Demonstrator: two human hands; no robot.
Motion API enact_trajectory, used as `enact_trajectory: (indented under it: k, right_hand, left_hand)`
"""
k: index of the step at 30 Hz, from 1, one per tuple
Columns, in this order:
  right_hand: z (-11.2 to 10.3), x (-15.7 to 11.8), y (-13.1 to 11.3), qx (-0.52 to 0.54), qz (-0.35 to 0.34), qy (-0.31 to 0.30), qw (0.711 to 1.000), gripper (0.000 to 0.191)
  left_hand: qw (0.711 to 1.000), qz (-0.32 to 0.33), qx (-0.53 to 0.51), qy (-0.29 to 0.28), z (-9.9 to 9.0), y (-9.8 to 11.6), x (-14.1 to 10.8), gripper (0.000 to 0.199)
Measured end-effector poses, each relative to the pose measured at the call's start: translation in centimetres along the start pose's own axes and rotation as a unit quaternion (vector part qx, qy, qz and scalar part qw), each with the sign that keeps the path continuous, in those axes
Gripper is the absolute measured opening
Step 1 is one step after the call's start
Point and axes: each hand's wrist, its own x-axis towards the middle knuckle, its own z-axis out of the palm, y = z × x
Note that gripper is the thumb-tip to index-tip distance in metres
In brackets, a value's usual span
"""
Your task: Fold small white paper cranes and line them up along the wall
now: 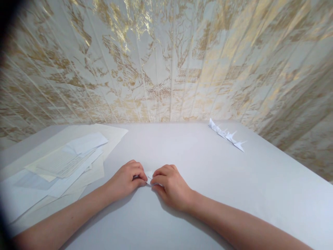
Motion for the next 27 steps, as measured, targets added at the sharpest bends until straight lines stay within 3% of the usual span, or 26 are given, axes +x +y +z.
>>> enact_trajectory:
  k: [6, 18, 27]
  right_hand:
    - [0.2, 0.1, -0.1, 0.068, 0.093, 0.023, 0.993, 0.014]
    - [0.7, 0.7, -0.6, 0.031, 0.125, 0.033, 0.991, 0.013]
    - [0.8, 1.0, -0.6, 0.011, 0.143, 0.023, 0.989, 0.011]
  left_hand:
    - [0.999, -0.05, -0.012, 0.001, 0.0, 0.2, 0.4, 0.009]
    - [0.999, -0.04, 0.017, 0.025, 0.9, 0.4, 0.3, 0.013]
    - [0.998, -0.057, 0.038, 0.013, 0.9, 0.7, 0.3, 0.012]
